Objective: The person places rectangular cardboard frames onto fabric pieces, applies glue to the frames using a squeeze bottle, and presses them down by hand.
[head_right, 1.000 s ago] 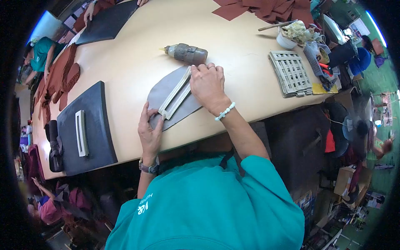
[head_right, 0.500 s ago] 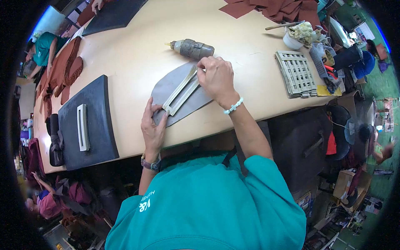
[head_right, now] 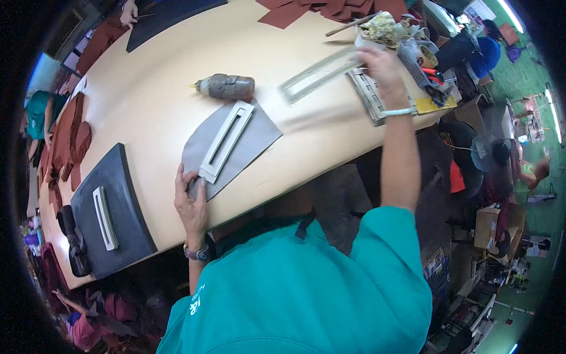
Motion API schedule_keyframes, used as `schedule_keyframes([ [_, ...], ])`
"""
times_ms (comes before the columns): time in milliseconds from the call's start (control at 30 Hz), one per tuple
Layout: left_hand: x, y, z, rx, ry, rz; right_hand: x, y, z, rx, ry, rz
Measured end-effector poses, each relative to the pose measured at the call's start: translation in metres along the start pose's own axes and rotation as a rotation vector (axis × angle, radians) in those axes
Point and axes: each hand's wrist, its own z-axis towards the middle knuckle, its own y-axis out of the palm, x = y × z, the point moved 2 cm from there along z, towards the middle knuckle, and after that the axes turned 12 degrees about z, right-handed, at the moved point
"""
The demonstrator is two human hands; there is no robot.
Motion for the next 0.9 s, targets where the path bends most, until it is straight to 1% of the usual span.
schedule_keyframes([
  [33, 0.001, -0.001, 0.0, -0.005, -0.01, -0.005, -0.007, -0.032, 0.006, 0.093, 0.005, 0.011],
  [100, 0.001, -0.002, 0.0, -0.036, -0.007, 0.021, -0.011, -0.095, 0.015, 0.248, 0.083, -0.031],
  [200, 0.002, -0.001, -0.001, -0.038, -0.029, 0.024, -0.012, -0.14, 0.017, 0.393, 0.174, 0.008],
  [267, 0.004, -0.001, 0.0, -0.017, -0.042, 0.005, -0.003, -0.165, 0.023, 0.403, 0.231, -0.014],
  [433, 0.008, -0.002, 0.0, -0.019, -0.07, -0.014, 0.008, -0.18, 0.027, 0.458, 0.308, -0.088],
  [533, 0.009, -0.003, 0.0, -0.025, -0.072, -0.016, 0.014, -0.183, 0.029, 0.422, 0.34, -0.109],
  [633, 0.011, -0.003, 0.0, -0.028, -0.078, -0.012, 0.02, -0.181, 0.03, 0.455, 0.334, -0.112],
  [733, 0.009, -0.003, 0.0, -0.027, -0.085, -0.032, 0.032, -0.19, 0.036, 0.533, 0.336, -0.19],
  [833, 0.008, -0.002, 0.0, -0.025, -0.086, -0.041, 0.038, -0.2, 0.046, 0.48, 0.297, -0.466],
  [900, 0.008, -0.003, 0.0, -0.021, -0.092, -0.048, 0.037, -0.189, 0.049, 0.512, -0.03, -0.914],
])
